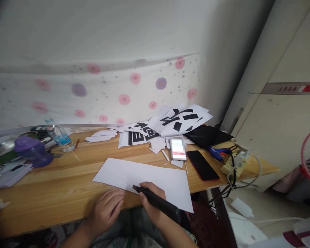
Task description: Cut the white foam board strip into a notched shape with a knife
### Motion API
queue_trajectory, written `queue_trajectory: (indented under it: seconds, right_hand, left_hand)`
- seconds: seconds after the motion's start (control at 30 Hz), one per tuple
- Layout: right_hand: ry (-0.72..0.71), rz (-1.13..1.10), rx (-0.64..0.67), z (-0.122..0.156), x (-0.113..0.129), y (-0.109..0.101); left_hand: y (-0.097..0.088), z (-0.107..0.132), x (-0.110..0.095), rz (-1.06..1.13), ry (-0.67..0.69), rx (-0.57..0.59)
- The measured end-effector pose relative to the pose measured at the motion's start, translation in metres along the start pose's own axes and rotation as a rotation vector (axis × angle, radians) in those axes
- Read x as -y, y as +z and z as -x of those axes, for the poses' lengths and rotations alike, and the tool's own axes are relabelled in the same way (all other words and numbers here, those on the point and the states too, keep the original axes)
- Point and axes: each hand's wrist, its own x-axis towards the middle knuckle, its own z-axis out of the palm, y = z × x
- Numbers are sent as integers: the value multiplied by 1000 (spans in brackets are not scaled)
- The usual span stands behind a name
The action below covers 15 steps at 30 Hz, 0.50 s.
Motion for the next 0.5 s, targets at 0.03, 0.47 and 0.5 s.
queue_trajectory:
  seconds: [0.03, 0.47, 0.5]
  right_hand:
    - [8, -2, -16, 0, 0, 1]
    - [80, -21, -68, -1, -2, 4]
    - [90, -34, -87, -1, -1, 4]
  left_hand:
    - [1, 1, 0, -1, 2, 2]
    - [8, 4, 1, -29, -1, -14]
    - [8, 4, 1, -33, 2, -18]
